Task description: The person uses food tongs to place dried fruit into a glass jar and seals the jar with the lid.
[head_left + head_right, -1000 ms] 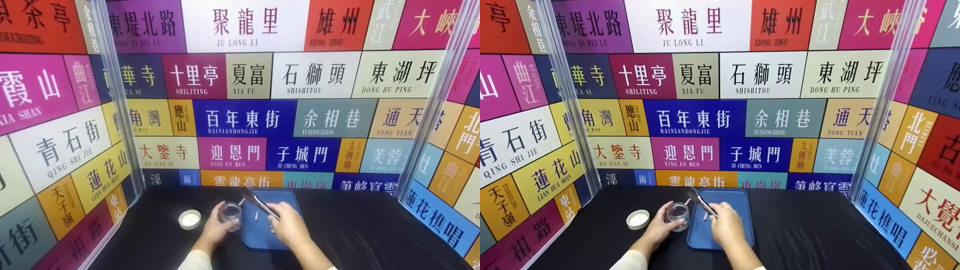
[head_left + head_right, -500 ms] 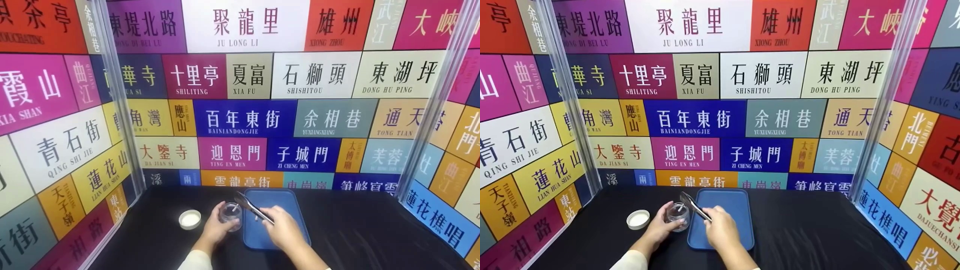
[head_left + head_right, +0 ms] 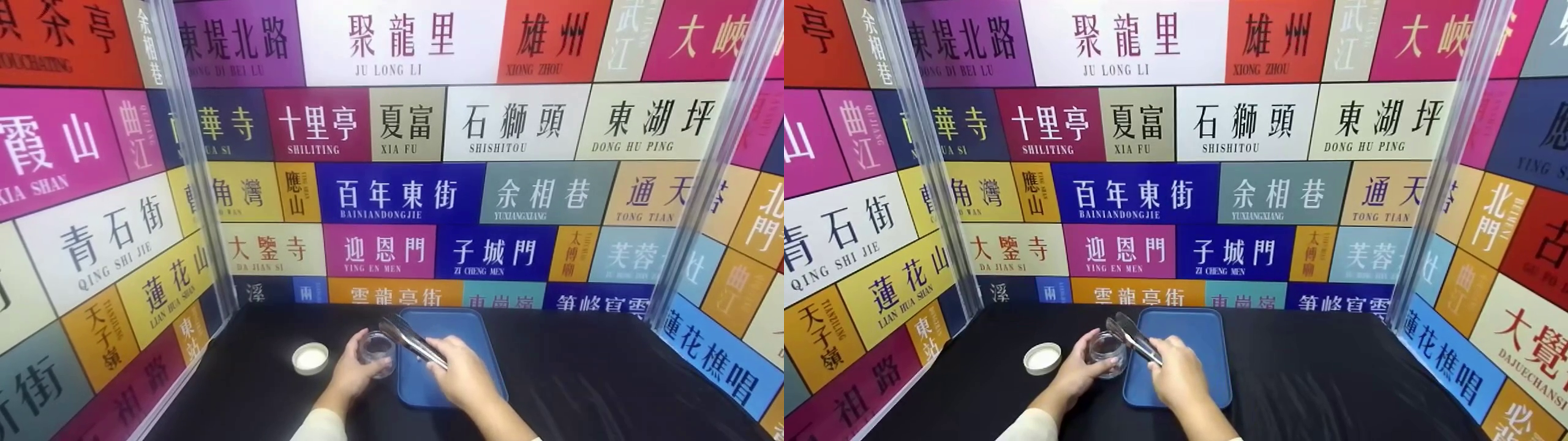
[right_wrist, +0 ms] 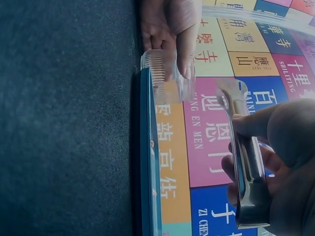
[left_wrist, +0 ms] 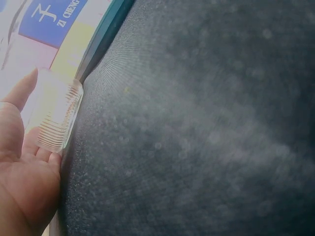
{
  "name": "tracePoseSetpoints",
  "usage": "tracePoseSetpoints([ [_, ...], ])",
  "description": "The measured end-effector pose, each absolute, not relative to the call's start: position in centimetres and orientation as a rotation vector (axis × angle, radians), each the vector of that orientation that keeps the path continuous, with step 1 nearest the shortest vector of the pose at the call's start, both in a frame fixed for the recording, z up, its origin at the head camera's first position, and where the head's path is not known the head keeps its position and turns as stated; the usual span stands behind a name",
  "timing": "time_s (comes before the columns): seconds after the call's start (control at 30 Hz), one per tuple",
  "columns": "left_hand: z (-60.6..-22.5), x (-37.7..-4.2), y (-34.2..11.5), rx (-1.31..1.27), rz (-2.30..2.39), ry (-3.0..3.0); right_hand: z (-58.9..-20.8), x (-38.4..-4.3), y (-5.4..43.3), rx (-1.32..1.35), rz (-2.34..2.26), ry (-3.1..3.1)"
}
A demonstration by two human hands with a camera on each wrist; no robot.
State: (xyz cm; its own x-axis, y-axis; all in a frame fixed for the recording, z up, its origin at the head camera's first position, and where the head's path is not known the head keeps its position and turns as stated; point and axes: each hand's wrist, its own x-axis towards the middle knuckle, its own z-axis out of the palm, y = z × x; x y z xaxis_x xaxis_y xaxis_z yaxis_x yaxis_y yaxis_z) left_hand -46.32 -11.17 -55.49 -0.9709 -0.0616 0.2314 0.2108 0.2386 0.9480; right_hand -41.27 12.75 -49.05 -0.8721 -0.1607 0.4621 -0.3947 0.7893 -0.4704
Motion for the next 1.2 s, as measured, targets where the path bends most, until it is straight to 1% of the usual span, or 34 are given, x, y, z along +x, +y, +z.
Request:
tracePoseSetpoints([
  [0.3,-55.6,-46.4,-11.2,-0.145,-1.850,-2.269,-48.9,-41.4,12.9,0.287,0.866,-2.663],
  [0.63,-55.5,-46.4,-11.1,-0.153,-1.842,-2.263,-49.3,-42.6,14.7,0.139,0.862,-2.720],
  [0.87,-55.5,-46.5,-11.1,-0.126,-1.831,-2.285,-50.0,-43.1,15.7,0.125,0.809,-2.816],
  [1.2,-55.3,-46.2,-11.1,-0.095,-1.795,-2.319,-51.1,-43.4,15.8,0.135,0.693,-2.920],
])
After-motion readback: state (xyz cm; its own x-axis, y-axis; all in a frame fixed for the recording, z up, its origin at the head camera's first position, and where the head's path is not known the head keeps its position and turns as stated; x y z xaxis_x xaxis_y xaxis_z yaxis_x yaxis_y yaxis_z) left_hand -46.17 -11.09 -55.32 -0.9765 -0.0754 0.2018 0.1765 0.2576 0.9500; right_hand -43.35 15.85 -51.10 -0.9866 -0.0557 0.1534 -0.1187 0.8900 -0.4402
